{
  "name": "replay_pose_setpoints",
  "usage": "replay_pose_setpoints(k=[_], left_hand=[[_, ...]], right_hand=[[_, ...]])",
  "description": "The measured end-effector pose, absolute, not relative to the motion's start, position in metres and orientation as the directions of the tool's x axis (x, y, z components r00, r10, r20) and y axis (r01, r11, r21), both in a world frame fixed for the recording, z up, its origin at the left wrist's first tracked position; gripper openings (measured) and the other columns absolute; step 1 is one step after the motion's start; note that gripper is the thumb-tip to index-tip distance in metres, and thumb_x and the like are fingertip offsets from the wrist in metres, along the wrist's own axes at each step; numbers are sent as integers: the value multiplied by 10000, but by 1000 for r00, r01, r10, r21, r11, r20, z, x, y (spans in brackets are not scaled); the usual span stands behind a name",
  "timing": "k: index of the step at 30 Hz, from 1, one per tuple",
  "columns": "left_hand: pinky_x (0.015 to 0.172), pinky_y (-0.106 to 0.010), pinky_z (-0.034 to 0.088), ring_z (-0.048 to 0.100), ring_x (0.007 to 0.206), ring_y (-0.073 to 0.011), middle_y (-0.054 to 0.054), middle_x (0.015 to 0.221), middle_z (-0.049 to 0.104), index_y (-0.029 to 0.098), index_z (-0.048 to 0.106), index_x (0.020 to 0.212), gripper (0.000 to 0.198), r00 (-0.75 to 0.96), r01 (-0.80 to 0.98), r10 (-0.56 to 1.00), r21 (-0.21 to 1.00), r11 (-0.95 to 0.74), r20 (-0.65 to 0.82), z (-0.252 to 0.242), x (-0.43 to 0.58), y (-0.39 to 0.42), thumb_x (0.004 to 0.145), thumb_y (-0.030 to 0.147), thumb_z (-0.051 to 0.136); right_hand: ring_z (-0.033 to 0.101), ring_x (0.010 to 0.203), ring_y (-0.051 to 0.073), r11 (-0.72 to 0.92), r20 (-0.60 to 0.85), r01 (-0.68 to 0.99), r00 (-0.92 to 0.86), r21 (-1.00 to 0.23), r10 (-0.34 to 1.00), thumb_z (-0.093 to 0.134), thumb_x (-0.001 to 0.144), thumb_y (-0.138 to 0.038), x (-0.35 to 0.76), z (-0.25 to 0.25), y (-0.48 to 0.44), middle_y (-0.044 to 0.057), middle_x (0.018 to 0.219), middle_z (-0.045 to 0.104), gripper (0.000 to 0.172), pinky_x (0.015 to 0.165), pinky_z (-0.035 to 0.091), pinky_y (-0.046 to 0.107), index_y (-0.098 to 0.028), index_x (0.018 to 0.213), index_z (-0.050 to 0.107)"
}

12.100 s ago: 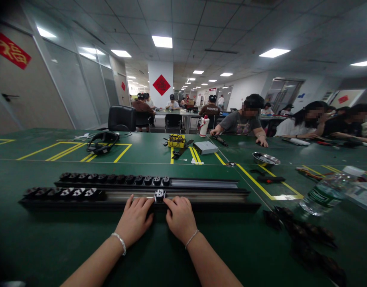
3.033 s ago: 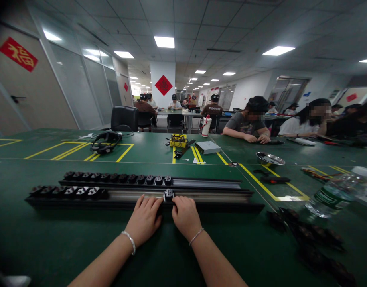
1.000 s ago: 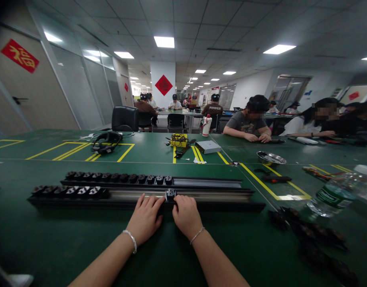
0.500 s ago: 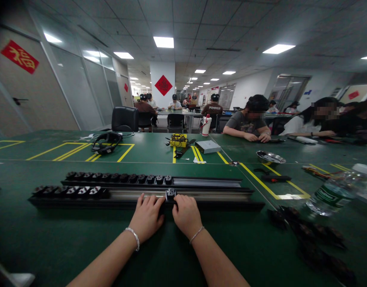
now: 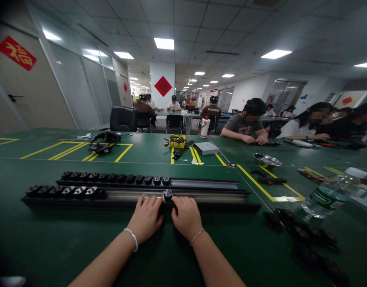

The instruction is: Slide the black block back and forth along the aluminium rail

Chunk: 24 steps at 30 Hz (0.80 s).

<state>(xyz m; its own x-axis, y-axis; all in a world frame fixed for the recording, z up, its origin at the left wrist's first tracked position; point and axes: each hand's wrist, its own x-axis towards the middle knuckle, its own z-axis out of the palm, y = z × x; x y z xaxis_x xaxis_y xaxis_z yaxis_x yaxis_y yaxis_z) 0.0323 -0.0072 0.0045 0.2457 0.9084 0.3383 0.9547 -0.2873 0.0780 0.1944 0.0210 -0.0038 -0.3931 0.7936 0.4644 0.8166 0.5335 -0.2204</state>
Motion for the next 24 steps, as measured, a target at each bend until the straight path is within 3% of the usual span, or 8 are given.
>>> replay_pose_setpoints(k=[9,24], left_hand=[[1020,-471,153,478,976,-215,-40,991,548,241,484,1080,350,234,957,918,93,-275,319,7,33,-6,732,277,499],[1025,-469,149,478,976,-214,-34,981,546,254,481,1089,357,229,958,926,99,-270,301,9,33,-7,735,289,497]], right_hand=[[499,788,162,524,482,825,-379,-211,790,457,748,-201,195,-4,23,29,830,608,169,747,299,293,-204,888,551],[502,777,162,510,478,832,-364,-220,800,458,744,-196,193,-4,24,32,812,611,148,744,299,289,-195,858,553]])
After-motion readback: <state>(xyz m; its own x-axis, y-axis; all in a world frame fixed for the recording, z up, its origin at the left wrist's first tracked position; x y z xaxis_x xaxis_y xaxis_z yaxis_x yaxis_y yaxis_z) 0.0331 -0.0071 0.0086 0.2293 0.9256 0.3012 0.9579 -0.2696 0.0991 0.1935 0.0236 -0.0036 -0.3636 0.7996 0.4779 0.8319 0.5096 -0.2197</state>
